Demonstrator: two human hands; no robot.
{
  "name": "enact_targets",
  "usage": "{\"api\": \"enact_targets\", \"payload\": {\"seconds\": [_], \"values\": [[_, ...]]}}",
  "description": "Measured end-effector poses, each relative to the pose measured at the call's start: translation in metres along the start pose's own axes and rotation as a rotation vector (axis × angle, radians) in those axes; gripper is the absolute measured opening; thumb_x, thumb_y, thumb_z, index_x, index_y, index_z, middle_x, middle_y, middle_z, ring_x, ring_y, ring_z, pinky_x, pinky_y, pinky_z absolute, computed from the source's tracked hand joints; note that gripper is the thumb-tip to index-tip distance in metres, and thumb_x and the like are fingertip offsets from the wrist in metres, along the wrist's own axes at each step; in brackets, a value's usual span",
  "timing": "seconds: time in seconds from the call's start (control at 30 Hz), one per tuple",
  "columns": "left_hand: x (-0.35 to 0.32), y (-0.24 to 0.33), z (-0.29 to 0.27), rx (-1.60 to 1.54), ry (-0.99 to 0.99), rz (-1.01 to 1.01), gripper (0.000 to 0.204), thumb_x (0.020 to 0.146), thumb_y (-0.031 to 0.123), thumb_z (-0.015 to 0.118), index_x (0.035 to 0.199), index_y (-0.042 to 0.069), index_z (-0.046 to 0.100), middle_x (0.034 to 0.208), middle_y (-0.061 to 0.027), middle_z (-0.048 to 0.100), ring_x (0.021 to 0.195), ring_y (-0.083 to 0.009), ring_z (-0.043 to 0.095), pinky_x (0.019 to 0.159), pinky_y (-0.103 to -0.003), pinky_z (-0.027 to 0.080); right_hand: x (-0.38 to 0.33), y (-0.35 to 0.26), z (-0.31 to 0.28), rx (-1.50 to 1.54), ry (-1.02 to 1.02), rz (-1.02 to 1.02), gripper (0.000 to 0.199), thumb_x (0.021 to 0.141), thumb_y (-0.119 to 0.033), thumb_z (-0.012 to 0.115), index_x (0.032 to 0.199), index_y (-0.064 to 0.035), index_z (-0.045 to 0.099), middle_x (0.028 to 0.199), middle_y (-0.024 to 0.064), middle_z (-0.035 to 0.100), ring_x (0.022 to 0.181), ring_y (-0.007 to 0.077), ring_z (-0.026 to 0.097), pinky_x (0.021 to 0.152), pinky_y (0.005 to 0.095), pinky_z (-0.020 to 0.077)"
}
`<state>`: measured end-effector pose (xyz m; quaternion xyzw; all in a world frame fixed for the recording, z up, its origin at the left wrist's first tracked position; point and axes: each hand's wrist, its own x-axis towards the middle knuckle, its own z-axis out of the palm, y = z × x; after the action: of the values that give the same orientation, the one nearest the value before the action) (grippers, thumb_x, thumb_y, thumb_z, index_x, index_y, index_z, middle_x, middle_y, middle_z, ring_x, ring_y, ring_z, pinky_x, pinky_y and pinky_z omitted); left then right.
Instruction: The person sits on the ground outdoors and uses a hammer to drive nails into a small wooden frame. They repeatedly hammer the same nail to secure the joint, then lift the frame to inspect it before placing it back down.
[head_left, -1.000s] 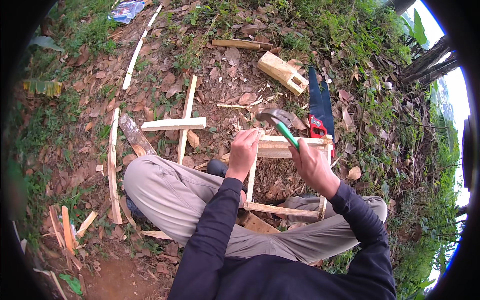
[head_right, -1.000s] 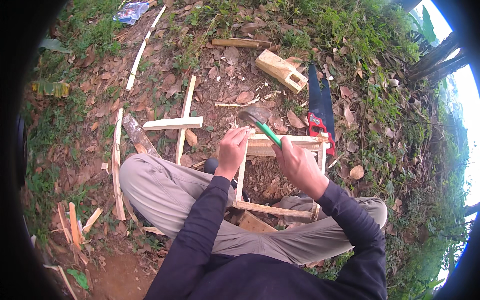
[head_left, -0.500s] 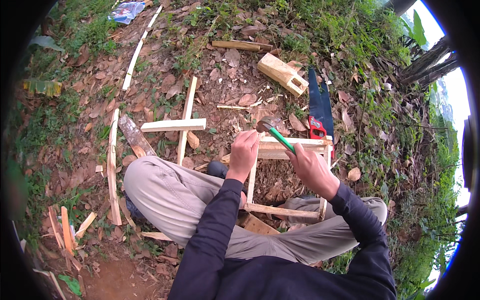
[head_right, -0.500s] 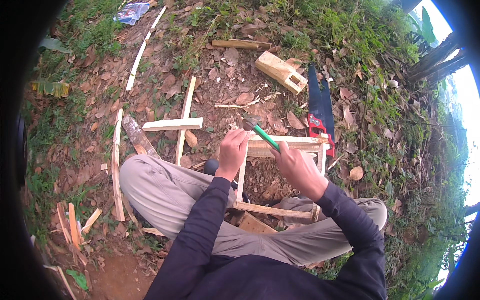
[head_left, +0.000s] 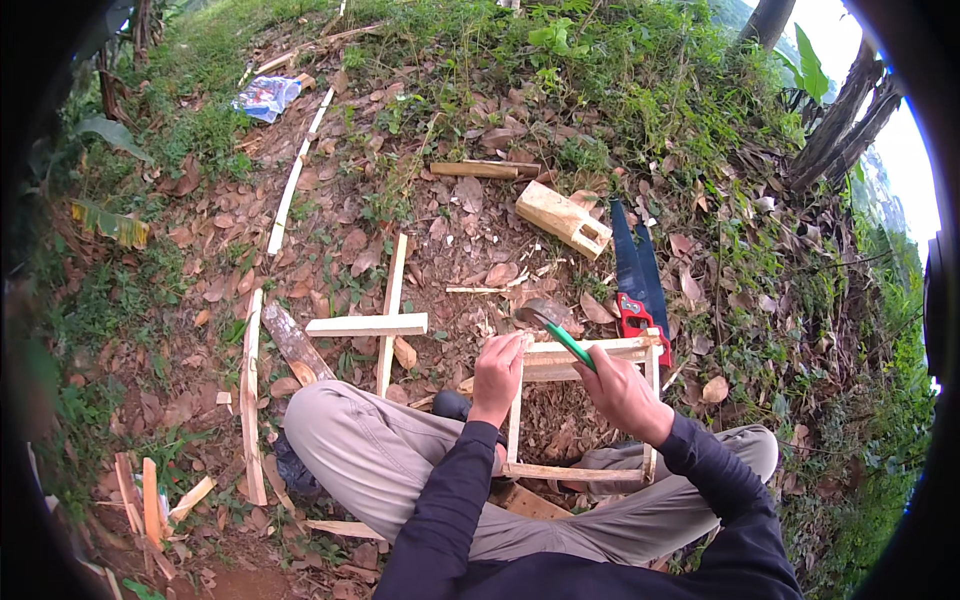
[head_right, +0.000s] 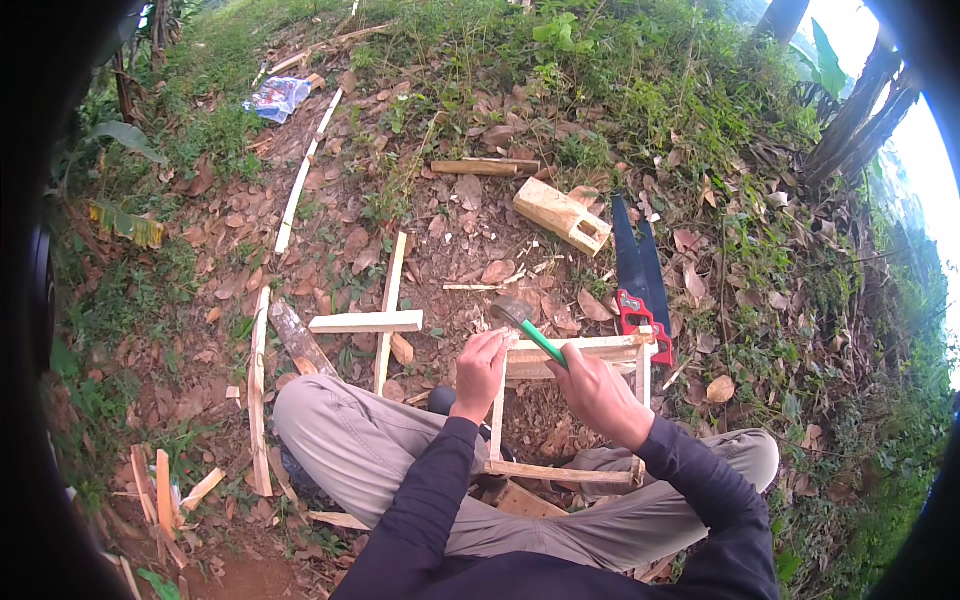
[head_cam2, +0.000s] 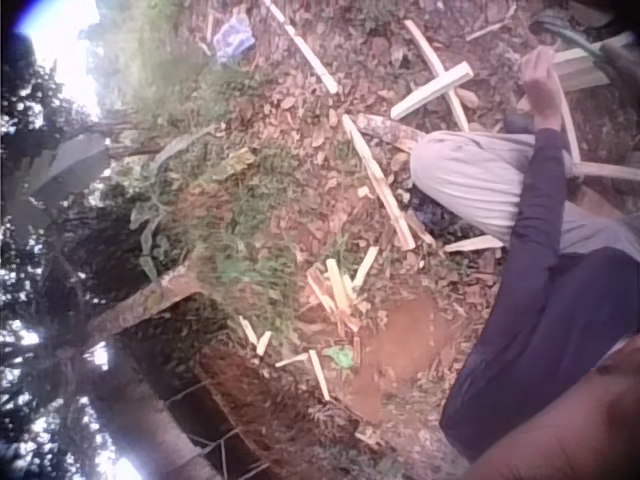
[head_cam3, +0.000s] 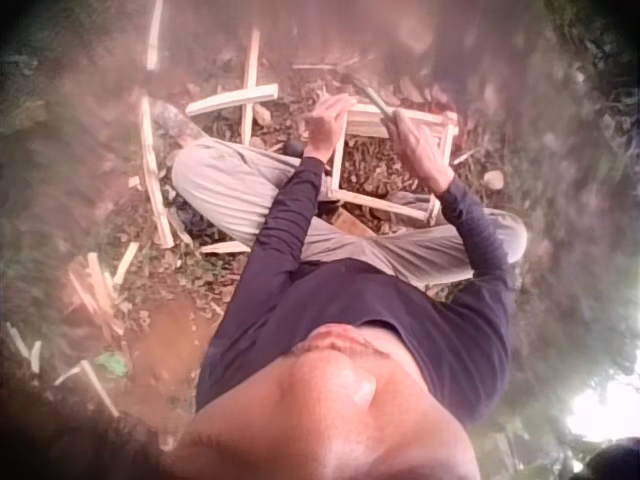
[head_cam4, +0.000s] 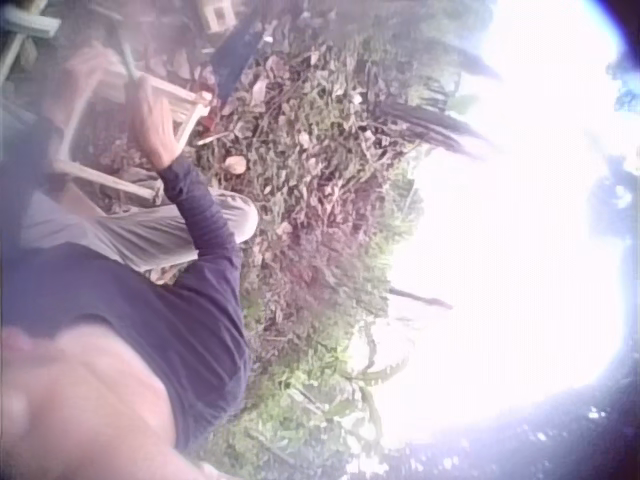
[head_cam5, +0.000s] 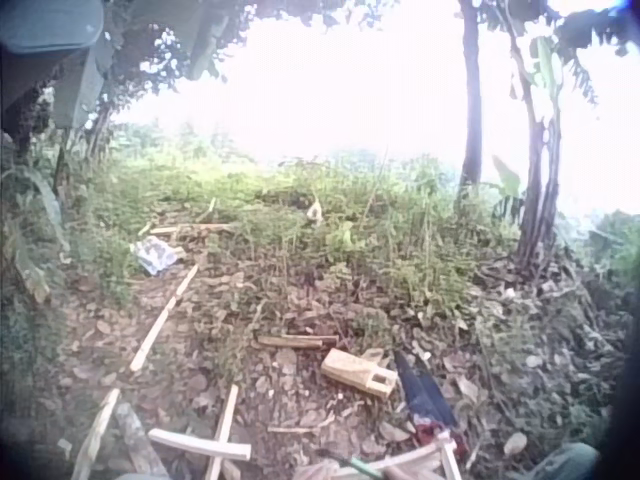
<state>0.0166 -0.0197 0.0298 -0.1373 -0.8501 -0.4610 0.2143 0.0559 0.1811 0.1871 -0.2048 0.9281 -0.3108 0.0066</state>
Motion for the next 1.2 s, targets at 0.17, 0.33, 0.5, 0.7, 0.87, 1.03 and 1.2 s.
{"api": "enact_targets", "payload": {"seconds": [0.17,0.33,0.5,0.7,0.87,1.03,1.2], "values": [[-0.003,0.01,-0.003,-0.007,-0.003,-0.038,0.02,0.092,0.007,0.069,0.109,-0.003,0.074,0.108,-0.0147,0.073,0.102,-0.0316,0.068,0.091,-0.04,0.055,-0.005,0.002,-0.002,0.136,-0.053,0.077,0.017,0.103,-0.014,0.058,0.098,-0.0002,0.048,0.069,0.0243,0.058,0.061,0.0461,0.058,0.056,0.0533,0.0401],[-0.006,0.008,-0.004,-0.005,0.003,-0.037,0.019,0.092,0.006,0.069,0.108,-0.004,0.074,0.108,-0.0148,0.074,0.101,-0.0318,0.068,0.09,-0.04,0.055,-0.007,-0.004,0.002,0.101,-0.011,0.068,0.019,0.105,-0.018,0.055,0.099,-0.0005,0.048,0.058,0.0246,0.054,0.053,0.0484,0.055,0.048,0.0563,0.0384],[-0.004,0.011,-0.003,-0.025,-0.002,-0.015,0.021,0.091,0.004,0.067,0.109,-0.005,0.072,0.109,-0.0159,0.072,0.101,-0.0324,0.066,0.09,-0.042,0.054,-0.003,-0.005,0.006,0.075,-0.045,0.11,0.022,0.106,-0.019,0.053,0.1,0.0016,0.047,0.058,0.0247,0.055,0.054,0.0481,0.056,0.048,0.0552,0.0401],[-0.002,0.007,-0.003,-0.019,-0.004,-0.006,0.022,0.09,0.004,0.068,0.109,-0.005,0.072,0.109,-0.0159,0.072,0.103,-0.0325,0.066,0.091,-0.042,0.054,0.013,-0.018,-0.011,0.017,-0.054,0.108,0.023,0.107,-0.02,0.051,0.101,0.0025,0.047,0.059,0.0253,0.056,0.053,0.0471,0.058,0.048,0.0547,0.0419],[-0.002,0.005,-0.001,0.014,0.017,-0.011,0.018,0.092,0.006,0.069,0.107,-0.001,0.075,0.107,-0.0139,0.074,0.1,-0.0311,0.068,0.088,-0.04,0.056,0.005,-0.015,0.006,0.049,0.048,0.095,0.024,0.106,-0.019,0.053,0.102,0.0038,0.047,0.055,0.0228,0.054,0.049,0.0449,0.057,0.044,0.0531,0.0409],[-0.003,0.009,-0.001,-0.013,0.015,-0.027,0.018,0.092,0.006,0.069,0.108,0.0,0.075,0.108,-0.0135,0.073,0.1,-0.0308,0.068,0.089,-0.04,0.055,0.006,-0.009,0.012,-0.092,-0.137,0.201,0.025,0.107,-0.023,0.051,0.098,-0.0003,0.046,0.055,0.0239,0.055,0.049,0.046,0.056,0.043,0.0538,0.0392],[-0.003,0.01,-0.001,-0.038,0.044,-0.044,0.019,0.092,0.007,0.07,0.109,0.001,0.075,0.108,-0.012,0.074,0.101,-0.0302,0.068,0.09,-0.039,0.055,0.01,-0.02,-0.004,0.017,0.022,0.146,0.023,0.107,-0.022,0.052,0.098,-0.0008,0.047,0.058,0.0255,0.056,0.053,0.0483,0.057,0.047,0.056,0.0397]]}}
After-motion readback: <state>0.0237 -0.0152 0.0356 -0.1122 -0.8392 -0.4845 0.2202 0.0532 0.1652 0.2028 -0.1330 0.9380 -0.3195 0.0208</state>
